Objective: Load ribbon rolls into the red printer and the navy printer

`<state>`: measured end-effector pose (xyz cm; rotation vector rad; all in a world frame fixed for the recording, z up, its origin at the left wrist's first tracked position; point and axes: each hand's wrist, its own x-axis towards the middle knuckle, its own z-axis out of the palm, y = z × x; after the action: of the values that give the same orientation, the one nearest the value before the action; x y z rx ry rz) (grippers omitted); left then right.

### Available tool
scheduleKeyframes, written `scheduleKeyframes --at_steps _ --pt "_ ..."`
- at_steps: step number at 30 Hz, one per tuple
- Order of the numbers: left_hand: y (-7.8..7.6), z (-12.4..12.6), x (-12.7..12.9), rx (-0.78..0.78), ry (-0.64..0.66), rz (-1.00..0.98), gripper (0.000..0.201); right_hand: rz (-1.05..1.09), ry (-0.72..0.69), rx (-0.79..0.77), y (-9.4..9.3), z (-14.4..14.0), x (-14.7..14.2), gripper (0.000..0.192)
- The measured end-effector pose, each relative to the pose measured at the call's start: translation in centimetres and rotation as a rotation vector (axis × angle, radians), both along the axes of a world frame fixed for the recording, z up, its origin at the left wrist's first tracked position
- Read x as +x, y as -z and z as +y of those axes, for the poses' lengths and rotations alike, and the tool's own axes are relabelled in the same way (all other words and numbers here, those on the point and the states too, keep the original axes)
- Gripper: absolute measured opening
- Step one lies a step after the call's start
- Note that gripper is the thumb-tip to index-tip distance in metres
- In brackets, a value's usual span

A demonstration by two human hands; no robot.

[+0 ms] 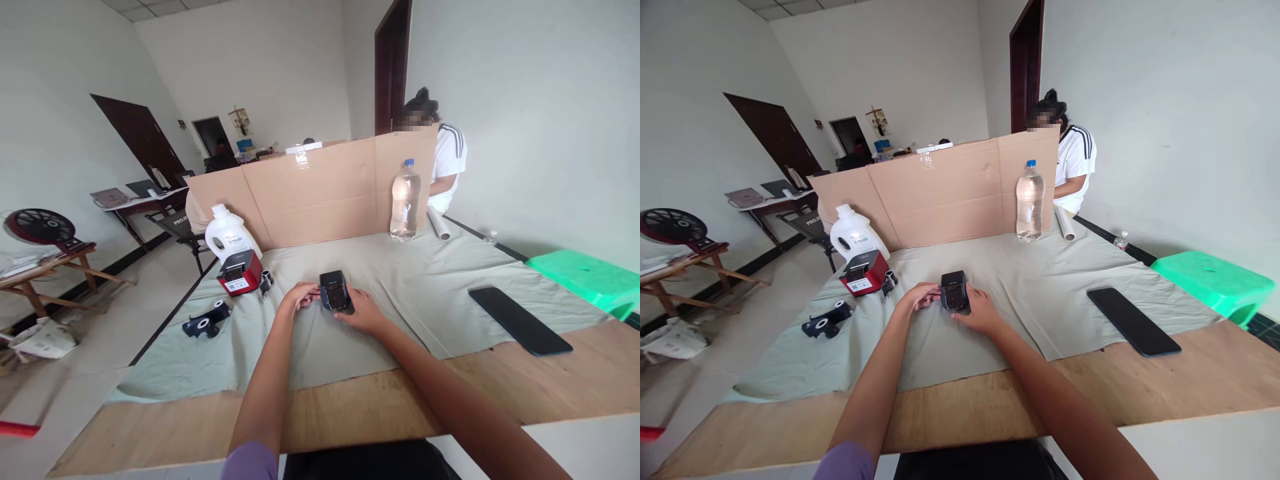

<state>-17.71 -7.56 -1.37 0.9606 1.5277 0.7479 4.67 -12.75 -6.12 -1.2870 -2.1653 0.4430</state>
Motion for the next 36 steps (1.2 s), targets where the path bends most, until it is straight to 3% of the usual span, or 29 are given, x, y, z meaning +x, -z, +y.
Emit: scheduleKeyframes --at_steps 15,28,32,36 --pt "-0.2 0.5 0.7 -0.012 -0.036 0.143 0.031 -0.001 -0.014 0.058 0.8 0.5 0.0 0.103" --pt "0.4 0.9 -0.2 -0.013 0.049 0.084 0.023 -0.023 -0.013 0.043 0.6 0.6 0.2 0.105" --pt "-0.7 0.4 -0.8 0.037 0.098 0.069 0.023 -0.012 -0.02 0.046 0.6 0.6 0.3 0.102" --pt "-3.1 -0.1 -1.5 0.123 0.175 0.113 0.032 -0.024 -0.011 0.01 0.5 0.6 0.4 0.102"
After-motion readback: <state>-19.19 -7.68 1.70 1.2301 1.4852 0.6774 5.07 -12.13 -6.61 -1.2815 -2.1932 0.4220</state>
